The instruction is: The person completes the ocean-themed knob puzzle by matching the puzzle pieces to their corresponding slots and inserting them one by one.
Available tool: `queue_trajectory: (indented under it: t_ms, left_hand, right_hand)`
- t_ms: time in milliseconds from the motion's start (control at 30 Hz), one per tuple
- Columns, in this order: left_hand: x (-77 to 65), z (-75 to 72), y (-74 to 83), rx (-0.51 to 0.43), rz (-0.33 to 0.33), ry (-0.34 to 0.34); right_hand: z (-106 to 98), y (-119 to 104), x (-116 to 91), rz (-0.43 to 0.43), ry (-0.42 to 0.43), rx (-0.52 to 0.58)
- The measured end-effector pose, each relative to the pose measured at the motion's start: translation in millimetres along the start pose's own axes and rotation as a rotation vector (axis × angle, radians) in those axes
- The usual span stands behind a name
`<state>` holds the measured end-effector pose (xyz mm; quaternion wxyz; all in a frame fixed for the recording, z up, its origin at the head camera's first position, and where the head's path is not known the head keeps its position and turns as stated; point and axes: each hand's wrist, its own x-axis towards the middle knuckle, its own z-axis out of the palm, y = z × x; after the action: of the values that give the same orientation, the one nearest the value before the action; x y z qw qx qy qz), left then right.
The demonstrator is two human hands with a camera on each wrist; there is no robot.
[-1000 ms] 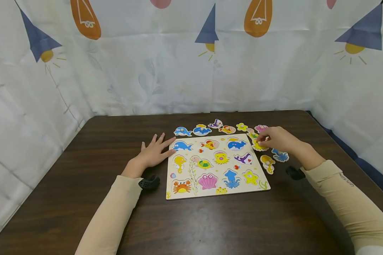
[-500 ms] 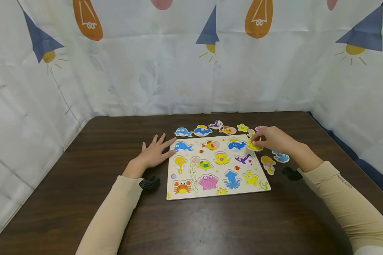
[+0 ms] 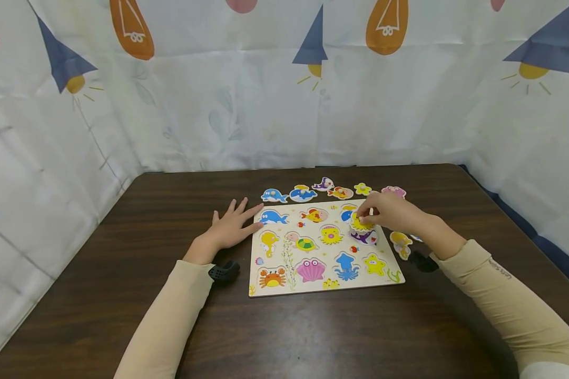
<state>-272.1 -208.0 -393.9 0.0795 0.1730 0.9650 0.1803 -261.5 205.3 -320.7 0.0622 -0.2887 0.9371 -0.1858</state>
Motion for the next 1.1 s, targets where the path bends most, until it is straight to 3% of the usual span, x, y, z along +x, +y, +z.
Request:
queue_trajectory:
  t_ms: [633,967,1100]
  left_hand:
    - [-2.1,-2.2,1.4,-0.001,-0.004,0.008]
    - [-1.1,-0.8,2.1,-0.009,0.003,0.004]
    - [-1.0,-0.7,2.7,-0.006,0.002,0.003]
  right_hand:
    - [18,-23,27,-0.053,-0.044,0.013]
    - [25,-32,38,-0.011,-0.1,0.009]
    - [30,-34,41,-0.032,-0.116,0.005]
